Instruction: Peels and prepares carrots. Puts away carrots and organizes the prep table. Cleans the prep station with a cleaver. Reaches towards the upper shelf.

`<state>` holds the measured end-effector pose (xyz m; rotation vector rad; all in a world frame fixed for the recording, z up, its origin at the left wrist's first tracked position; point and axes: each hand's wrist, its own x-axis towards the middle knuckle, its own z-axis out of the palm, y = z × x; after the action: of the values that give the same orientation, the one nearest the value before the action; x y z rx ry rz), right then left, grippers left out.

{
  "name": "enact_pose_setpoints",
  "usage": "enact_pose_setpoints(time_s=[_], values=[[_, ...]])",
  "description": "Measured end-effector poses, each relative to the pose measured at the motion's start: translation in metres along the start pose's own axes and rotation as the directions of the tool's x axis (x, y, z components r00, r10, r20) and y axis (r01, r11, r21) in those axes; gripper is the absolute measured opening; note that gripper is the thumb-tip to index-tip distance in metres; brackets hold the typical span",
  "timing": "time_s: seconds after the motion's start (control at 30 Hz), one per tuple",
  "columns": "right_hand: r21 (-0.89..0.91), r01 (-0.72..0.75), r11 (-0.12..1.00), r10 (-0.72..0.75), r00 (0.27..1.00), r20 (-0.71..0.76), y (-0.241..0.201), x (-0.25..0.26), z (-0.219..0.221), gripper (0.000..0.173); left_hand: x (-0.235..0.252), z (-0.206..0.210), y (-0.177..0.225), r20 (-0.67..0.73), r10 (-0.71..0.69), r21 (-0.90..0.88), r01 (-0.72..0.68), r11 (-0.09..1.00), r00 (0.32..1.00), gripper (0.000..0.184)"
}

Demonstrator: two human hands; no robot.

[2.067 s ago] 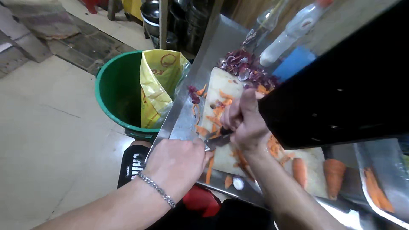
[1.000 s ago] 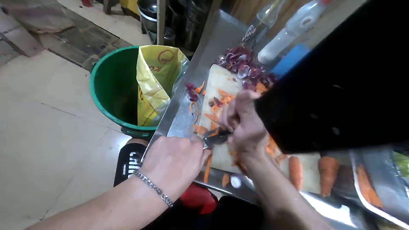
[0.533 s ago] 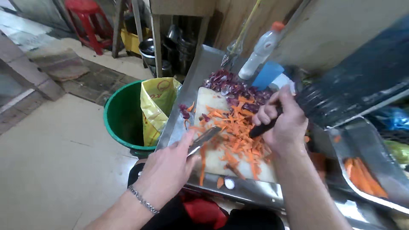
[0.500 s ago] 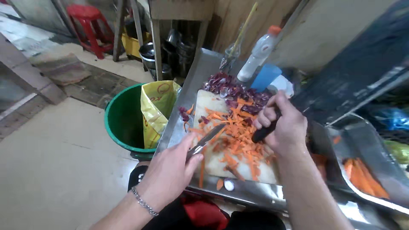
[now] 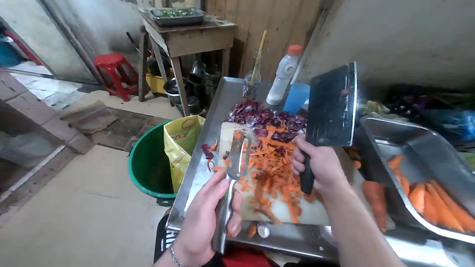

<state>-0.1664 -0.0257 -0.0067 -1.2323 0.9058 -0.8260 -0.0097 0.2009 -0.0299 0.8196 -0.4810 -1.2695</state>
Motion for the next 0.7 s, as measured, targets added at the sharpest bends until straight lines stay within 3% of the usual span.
enact_pose_setpoints(time_s=[0.27,0.5,0.6,0.7], values=[[0.137,0.071,0.988,-0.099,0.973,0.209,0.001,-0.011,0.001,0.022,0.001,0.009,-0.007,0.122,0.035,-0.006,-0.034,0.999,0.992,0.044],[0.321,-0.002,0.947,-0.168,0.849,0.501,0.004,-0.024,0.013,0.033,0.003,0.016,-0.013,0.102,0.076,0.089,-0.085,0.992,0.992,0.044],[0.332,-0.025,0.943,-0.17,0.819,0.548,0.005,-0.027,0.017,0.027,0.006,0.02,-0.017,0.104,0.082,0.157,-0.098,0.983,0.991,0.04],[0.313,-0.018,0.95,-0.155,0.84,0.521,0.003,-0.032,0.021,0.012,0.009,0.022,-0.022,0.133,0.067,0.171,-0.089,0.981,0.989,0.038]])
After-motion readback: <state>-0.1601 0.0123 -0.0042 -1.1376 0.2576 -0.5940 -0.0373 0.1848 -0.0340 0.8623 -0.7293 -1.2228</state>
